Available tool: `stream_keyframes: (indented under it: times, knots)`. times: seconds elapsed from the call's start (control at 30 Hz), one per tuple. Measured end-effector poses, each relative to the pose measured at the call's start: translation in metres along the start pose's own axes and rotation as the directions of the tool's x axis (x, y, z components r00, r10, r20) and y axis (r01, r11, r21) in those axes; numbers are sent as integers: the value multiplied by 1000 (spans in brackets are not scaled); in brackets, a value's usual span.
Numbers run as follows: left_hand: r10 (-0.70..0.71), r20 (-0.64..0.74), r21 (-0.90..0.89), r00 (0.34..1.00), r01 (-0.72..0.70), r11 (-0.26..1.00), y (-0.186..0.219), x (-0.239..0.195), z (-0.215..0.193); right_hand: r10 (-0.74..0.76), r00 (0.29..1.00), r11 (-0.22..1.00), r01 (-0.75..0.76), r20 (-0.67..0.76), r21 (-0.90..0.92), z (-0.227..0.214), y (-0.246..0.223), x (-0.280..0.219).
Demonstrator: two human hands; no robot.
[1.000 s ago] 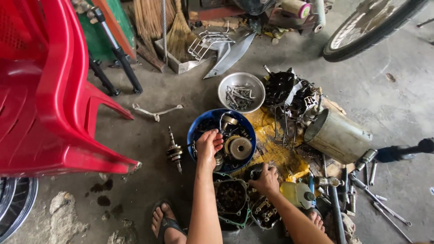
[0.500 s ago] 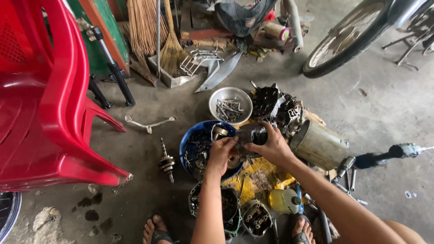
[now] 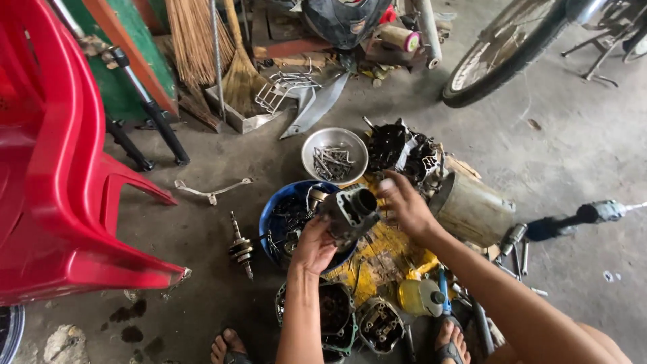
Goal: Repairing and cleaning various motorcycle engine components such as the crankshaft and cylinder block.
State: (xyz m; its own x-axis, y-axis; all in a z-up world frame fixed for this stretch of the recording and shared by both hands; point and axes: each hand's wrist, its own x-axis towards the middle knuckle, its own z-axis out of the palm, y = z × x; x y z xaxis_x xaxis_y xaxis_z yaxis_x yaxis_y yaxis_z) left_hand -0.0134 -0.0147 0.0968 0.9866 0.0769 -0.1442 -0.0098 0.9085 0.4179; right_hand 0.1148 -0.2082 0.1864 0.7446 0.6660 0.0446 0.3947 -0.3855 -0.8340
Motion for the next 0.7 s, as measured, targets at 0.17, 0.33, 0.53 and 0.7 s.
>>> stream_keyframes:
  times: [0.17,0.33,0.53,0.7]
  knots:
    - [106,-56,42,993,-104,994,5,-6,-27,442,647,181,614,621,-768,21,187,-17]
    - [150,-182,-161,972,-180,970,-7,11,-70,776,492,424,55,394,-904,60,169,-75]
    - [143,-275,-199,951,-201,959,-15,9,-94,813,495,475,-257,308,-842,58,204,-87]
    - [194,-150,-240,969,-226,944,-14,4,-94,817,528,535,-539,234,-651,32,197,-62]
